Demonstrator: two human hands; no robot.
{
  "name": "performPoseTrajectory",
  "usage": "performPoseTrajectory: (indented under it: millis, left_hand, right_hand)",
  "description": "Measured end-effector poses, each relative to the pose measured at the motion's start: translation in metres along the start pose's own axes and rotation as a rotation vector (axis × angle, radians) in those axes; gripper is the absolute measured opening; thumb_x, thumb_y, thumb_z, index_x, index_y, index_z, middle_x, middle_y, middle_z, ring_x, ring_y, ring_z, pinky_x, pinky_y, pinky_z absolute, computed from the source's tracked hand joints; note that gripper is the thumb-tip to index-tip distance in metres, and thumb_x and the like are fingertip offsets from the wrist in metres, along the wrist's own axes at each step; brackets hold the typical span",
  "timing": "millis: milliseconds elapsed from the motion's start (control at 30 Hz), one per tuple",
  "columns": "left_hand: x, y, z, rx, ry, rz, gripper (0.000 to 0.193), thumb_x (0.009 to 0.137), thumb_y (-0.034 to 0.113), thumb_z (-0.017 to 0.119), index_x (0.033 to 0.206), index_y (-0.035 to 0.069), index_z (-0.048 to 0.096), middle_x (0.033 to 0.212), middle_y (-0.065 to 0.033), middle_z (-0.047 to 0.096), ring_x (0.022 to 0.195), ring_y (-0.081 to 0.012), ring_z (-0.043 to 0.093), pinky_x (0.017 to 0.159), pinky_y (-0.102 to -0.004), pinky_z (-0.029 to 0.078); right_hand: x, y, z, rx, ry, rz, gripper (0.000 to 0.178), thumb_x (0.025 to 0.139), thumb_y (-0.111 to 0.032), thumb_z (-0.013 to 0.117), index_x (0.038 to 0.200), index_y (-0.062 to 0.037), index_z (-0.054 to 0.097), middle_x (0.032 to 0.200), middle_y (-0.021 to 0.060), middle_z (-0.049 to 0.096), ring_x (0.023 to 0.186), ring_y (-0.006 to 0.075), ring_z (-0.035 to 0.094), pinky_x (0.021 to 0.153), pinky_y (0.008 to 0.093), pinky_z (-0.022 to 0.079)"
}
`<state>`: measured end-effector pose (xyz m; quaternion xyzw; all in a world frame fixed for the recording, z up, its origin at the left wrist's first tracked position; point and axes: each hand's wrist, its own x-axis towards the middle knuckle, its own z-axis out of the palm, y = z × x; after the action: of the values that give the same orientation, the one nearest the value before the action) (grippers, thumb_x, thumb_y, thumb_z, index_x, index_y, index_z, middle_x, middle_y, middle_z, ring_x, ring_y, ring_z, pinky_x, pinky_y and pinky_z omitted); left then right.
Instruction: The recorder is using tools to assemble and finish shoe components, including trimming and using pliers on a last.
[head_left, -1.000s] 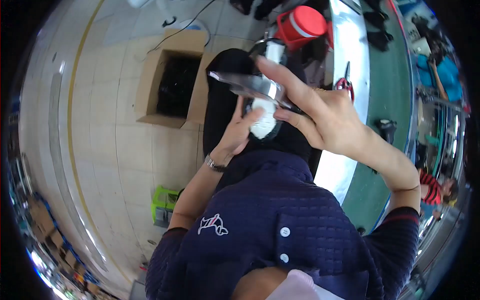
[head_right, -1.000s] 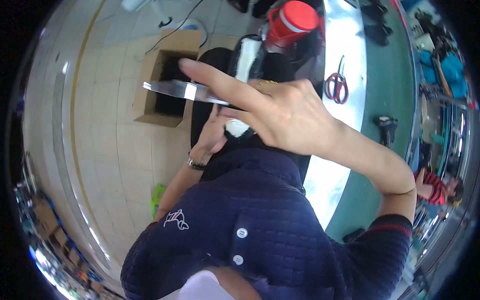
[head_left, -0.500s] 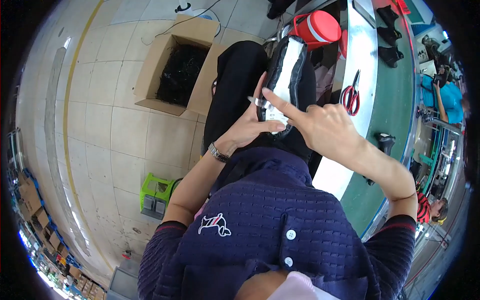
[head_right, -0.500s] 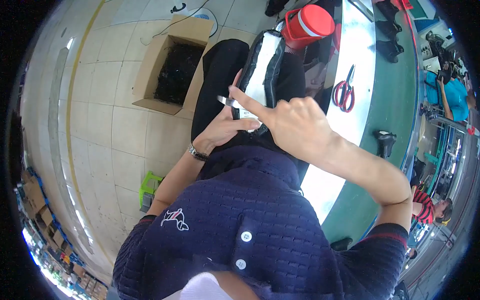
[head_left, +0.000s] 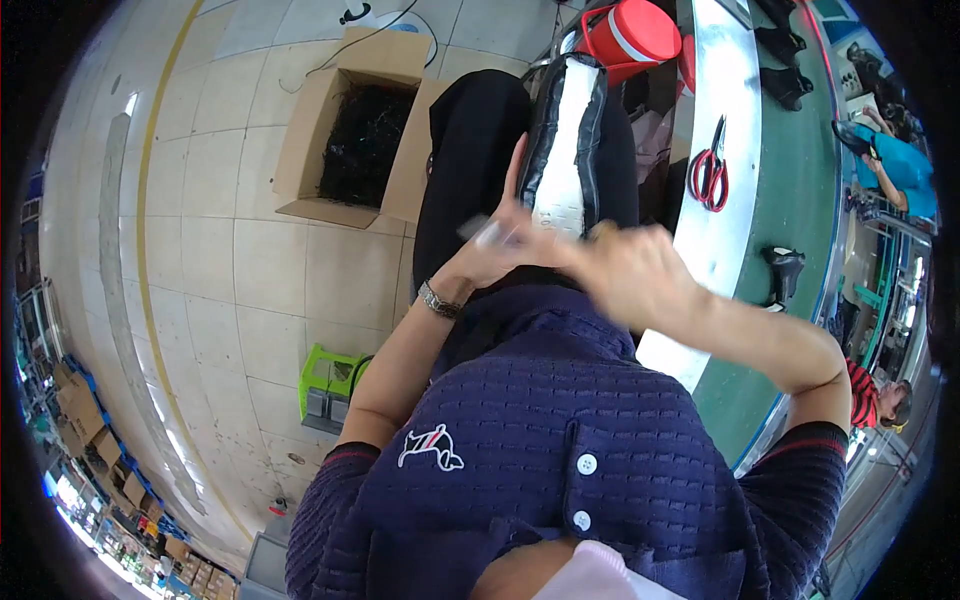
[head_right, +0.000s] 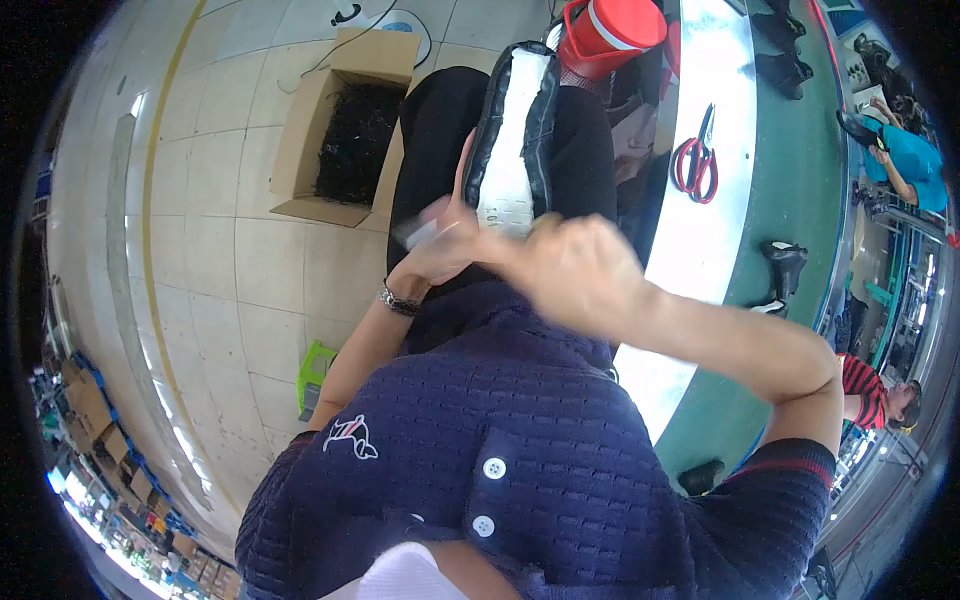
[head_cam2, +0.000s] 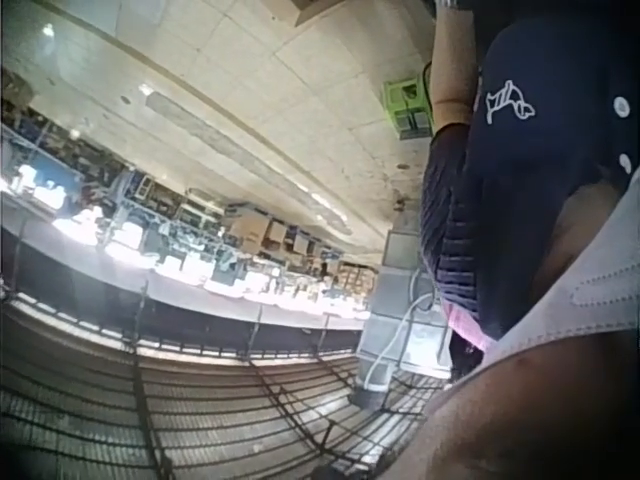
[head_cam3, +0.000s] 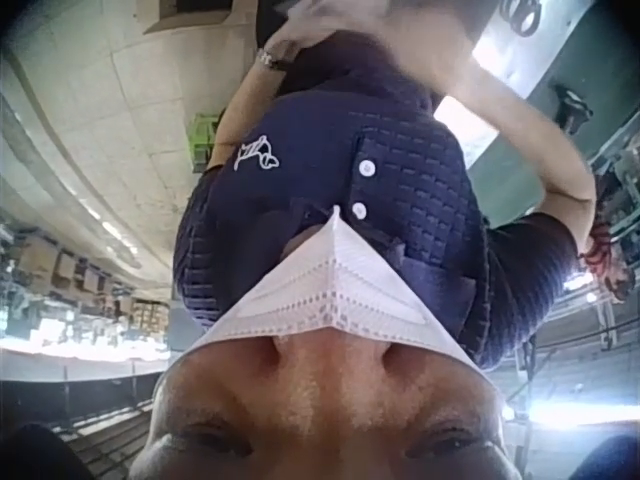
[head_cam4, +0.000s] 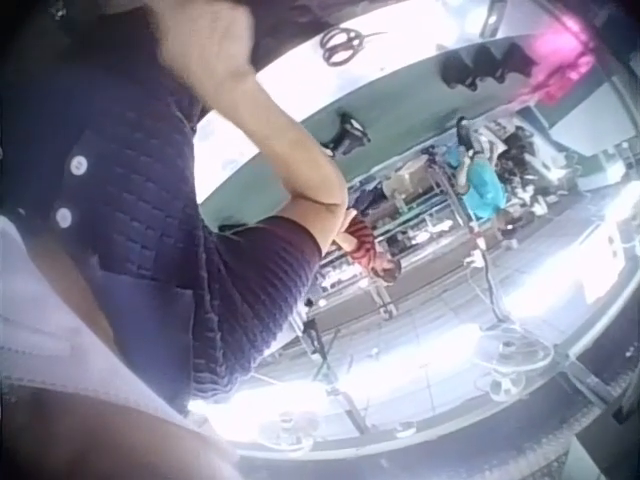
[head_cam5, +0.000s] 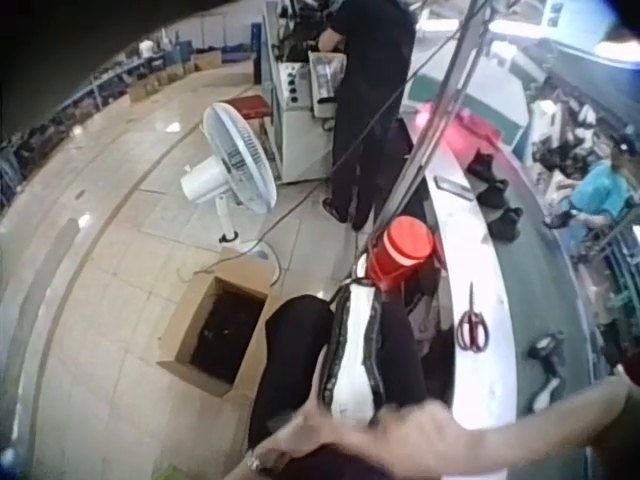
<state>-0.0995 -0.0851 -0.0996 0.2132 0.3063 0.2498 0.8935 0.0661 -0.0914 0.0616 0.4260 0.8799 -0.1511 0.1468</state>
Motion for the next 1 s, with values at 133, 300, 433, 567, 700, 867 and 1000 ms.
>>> performPoseTrajectory:
  millis: [133,300,433,567,700,867,1000]
  left_hand:
    - [0.005,0.008,0.010,0.005,-0.179,0.381,0.133,0.062,0.001,0.084,0.152,0.018,-0.012,0.154,-0.0091,0.018,0.135,-0.0181,0.029,0.111,-0.0345,0.027]
    - [0.007,0.002,0.002,0.002,-0.253,0.435,0.131,0.064,-0.002,0.082,0.152,0.020,-0.013,0.154,-0.0094,0.019,0.136,-0.0191,0.030,0.110,-0.0366,0.031]
    - [0.000,0.010,0.011,0.094,-0.088,0.110,0.127,0.069,-0.012,0.074,0.151,0.027,-0.014,0.148,-0.0068,0.030,0.129,-0.0179,0.040,0.103,-0.0357,0.040]
    - [-0.002,0.019,0.014,-0.030,-0.072,0.032,0.129,0.067,-0.011,0.077,0.152,0.028,-0.012,0.146,-0.0043,0.031,0.128,-0.0177,0.040,0.104,-0.0355,0.040]
    - [-0.001,0.029,0.010,0.053,-0.048,0.107,0.127,0.066,-0.010,0.078,0.153,0.026,-0.008,0.147,-0.0024,0.031,0.131,-0.0160,0.036,0.103,-0.0342,0.040]
    - [-0.007,0.029,0.012,0.101,-0.015,0.153,0.120,0.067,-0.009,0.078,0.154,0.021,0.000,0.142,-0.0027,0.036,0.126,-0.0147,0.041,0.101,-0.0331,0.042]
    - [-0.010,0.024,0.027,-0.056,0.157,0.114,0.085,0.072,-0.004,0.077,0.143,0.012,0.034,0.119,-0.0026,0.054,0.109,-0.0136,0.054,0.094,-0.0301,0.047]
  right_hand:
    - [-0.006,-0.003,-0.013,-0.069,-0.042,-0.052,0.084,0.078,-0.008,0.056,0.151,-0.0321,0.022,0.046,0.0073,0.045,0.041,0.0182,0.055,0.037,0.0340,0.046]
    - [-0.004,0.011,0.002,-0.012,0.184,-0.141,0.074,0.083,-0.007,0.053,0.149,-0.0291,0.028,0.055,0.0093,0.056,0.044,0.0188,0.059,0.038,0.0307,0.047]
    - [0.007,0.028,-0.019,-0.013,0.053,-0.021,0.074,0.083,-0.011,0.055,0.149,-0.0314,0.028,0.052,0.0102,0.054,0.042,0.0218,0.057,0.037,0.0333,0.046]
    - [0.013,0.035,-0.021,0.086,0.142,-0.034,0.078,0.084,-0.010,0.054,0.151,-0.0285,0.021,0.050,0.0094,0.055,0.041,0.0198,0.057,0.037,0.0323,0.046]
    - [0.035,0.063,-0.028,-0.051,0.068,0.050,0.069,0.090,-0.016,0.054,0.150,-0.0299,0.022,0.053,0.0110,0.059,0.045,0.0245,0.061,0.042,0.0375,0.049]
    - [0.030,0.053,-0.044,0.335,0.349,-0.106,0.066,0.094,-0.022,0.054,0.150,-0.0324,0.021,0.053,0.0119,0.056,0.048,0.0316,0.060,0.045,0.0423,0.047]
    - [0.039,0.072,-0.017,0.168,0.031,0.039,0.063,0.093,-0.020,0.054,0.149,-0.0267,0.026,0.060,0.0153,0.062,0.054,0.0328,0.064,0.049,0.0444,0.050]
